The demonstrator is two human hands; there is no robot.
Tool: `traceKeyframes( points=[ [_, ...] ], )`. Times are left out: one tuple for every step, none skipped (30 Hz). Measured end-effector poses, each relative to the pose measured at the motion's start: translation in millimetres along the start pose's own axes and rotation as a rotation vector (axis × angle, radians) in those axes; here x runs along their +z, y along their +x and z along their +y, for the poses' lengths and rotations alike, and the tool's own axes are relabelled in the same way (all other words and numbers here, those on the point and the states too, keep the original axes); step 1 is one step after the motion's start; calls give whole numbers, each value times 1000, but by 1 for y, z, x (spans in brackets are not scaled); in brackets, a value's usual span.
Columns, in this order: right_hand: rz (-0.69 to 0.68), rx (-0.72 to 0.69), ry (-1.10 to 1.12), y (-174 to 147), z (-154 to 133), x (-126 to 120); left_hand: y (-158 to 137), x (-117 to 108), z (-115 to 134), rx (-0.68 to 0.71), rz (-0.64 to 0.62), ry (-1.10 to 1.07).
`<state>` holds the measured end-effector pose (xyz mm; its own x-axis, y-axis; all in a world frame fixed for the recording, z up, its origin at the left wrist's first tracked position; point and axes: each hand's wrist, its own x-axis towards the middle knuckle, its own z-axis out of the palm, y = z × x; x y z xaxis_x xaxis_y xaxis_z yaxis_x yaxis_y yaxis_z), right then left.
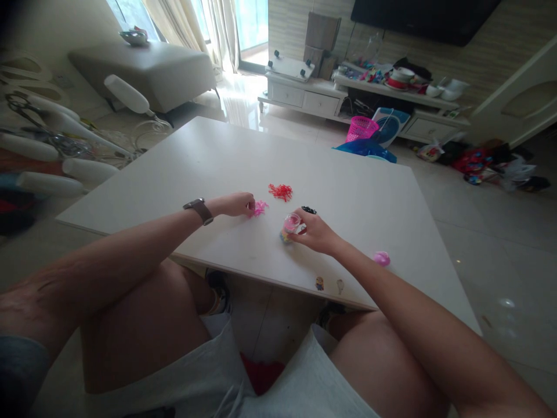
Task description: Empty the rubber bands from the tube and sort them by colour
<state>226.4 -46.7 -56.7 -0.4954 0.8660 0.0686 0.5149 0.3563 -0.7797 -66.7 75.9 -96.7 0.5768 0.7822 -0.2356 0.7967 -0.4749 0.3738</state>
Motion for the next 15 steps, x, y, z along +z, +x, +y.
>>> traceKeyframes(
  points=[
    [-1, -1, 1, 0, 0, 0, -1, -2, 0, 10, -8, -13],
    [-1, -1, 2, 0, 0, 0, -1, -4, 0, 16, -14, -29],
    [-1, 1, 3, 0, 1, 0, -2, -7, 1, 18, -17, -45],
    [0, 3, 3, 0, 1, 0, -4, -11, 2, 16, -15, -61],
    [3, 5, 1, 0, 1, 0, -5, -14, 4, 13, -8, -81],
    [5, 6, -1, 0, 1, 0, -6, -18, 6, 12, 3, -104],
    [6, 7, -4, 0, 1, 0, -8, -21, 8, 17, 14, -133],
    [7, 7, -6, 0, 1, 0, -9, -24, 11, 28, 27, -163],
    [7, 7, -7, 0, 1, 1, -10, -26, 14, 43, 39, -193],
    [6, 9, -6, 0, 0, 1, -11, -28, 17, 60, 49, -218],
    [5, 11, -3, 0, 0, 1, -11, -29, 19, 80, 57, -236],
    [5, 12, 1, 0, 0, 1, -12, -30, 21, 96, 63, -245],
    [5, 13, 3, 0, 0, 1, -12, -30, 23, 111, 67, -250],
    [5, 13, 6, 0, -1, 1, -13, -30, 23, 123, 71, -253],
    [6, 13, 8, 0, -1, 1, -13, -31, 24, 134, 73, -256]
  ],
)
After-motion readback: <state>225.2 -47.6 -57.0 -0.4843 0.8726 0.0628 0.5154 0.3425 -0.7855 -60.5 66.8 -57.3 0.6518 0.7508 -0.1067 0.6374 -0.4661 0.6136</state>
